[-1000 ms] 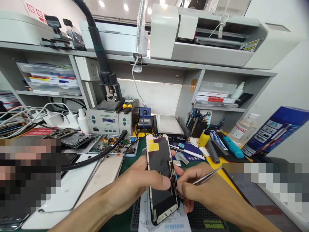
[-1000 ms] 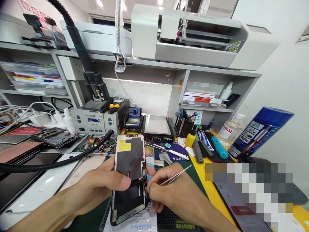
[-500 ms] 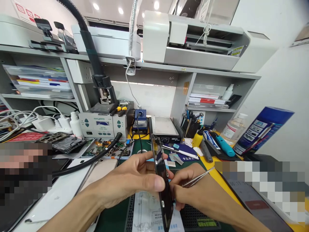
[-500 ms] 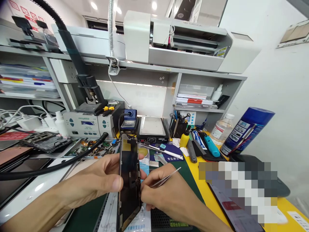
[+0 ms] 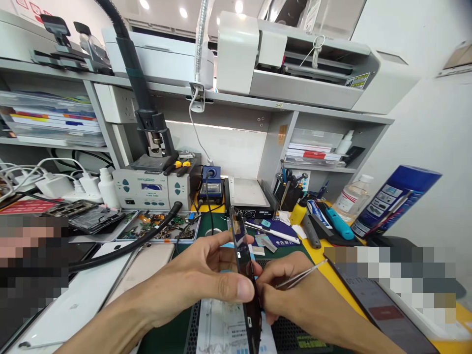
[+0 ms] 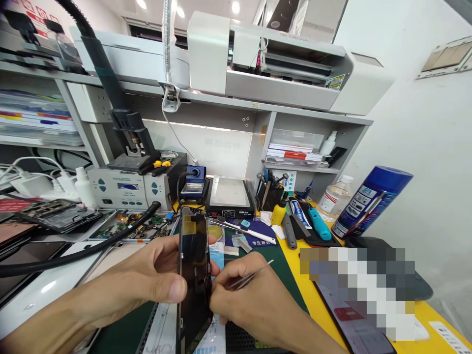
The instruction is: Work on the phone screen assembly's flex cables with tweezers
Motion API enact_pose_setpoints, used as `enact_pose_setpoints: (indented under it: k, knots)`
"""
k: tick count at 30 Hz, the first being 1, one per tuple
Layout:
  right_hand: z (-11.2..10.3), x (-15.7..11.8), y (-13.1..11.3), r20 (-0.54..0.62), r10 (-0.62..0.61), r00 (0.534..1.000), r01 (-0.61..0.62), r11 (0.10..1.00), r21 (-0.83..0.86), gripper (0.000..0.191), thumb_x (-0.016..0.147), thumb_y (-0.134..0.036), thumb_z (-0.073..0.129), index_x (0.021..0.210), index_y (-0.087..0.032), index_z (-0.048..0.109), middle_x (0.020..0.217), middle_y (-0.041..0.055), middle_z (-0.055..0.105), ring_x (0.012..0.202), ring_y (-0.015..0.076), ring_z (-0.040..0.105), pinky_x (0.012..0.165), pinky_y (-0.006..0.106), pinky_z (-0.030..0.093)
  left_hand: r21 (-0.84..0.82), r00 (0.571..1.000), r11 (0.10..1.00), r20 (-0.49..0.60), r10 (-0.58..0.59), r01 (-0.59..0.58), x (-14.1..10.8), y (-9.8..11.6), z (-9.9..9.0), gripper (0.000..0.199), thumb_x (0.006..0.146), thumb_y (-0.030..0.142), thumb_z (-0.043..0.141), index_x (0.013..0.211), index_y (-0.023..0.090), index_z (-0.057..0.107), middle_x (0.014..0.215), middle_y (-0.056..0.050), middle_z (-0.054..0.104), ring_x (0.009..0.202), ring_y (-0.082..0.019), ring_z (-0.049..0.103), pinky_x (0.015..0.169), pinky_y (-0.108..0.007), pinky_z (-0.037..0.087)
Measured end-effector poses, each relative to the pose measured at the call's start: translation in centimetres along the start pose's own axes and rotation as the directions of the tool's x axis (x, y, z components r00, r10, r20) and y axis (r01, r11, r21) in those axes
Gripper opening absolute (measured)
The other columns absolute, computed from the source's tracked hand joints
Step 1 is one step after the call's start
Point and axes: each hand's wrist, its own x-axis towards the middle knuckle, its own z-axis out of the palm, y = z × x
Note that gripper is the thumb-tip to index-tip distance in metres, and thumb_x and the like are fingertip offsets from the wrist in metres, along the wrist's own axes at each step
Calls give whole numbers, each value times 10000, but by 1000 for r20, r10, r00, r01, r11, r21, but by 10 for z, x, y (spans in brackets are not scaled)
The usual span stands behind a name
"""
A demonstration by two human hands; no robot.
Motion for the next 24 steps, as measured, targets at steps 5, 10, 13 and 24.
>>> enact_pose_setpoints:
  k: [5,10,13,24]
  knots:
    - [-4,0,0,56,9,998,-12,999,41,149,689,-126,575,605,-140,698,513,-15,634,494,113,586,507,197,486,-113,999,993,48,-9,14,1,1,-5,760,666,290,889,1338,192,549,1099,-110,748,1011,-249,688,925,-411,477]
    - [-9,1,4,-22,-17,1000,17,999,34,159,805,-155,597,703,-153,719,538,-19,667,512,112,620,516,179,500,-320,988,946,120,101,-57,3,-1,-12,629,709,228,834,1296,166,616,1089,-137,756,986,-275,711,937,-435,494]
    - [-12,0,3,-106,-61,993,59,998,-20,196,880,-210,600,736,-172,728,577,-26,676,548,108,643,538,164,496,-398,974,913,155,164,-90,3,-3,-17,603,731,192,791,1308,157,619,1121,-140,749,1012,-267,703,975,-434,478]
    - [-20,-8,-4,28,-66,997,56,959,278,443,885,-544,662,722,-134,697,578,9,676,475,139,672,498,234,511,-522,948,844,193,255,-120,2,1,-21,699,748,240,701,1419,241,503,1166,-106,674,1094,-323,625,980,-623,447]
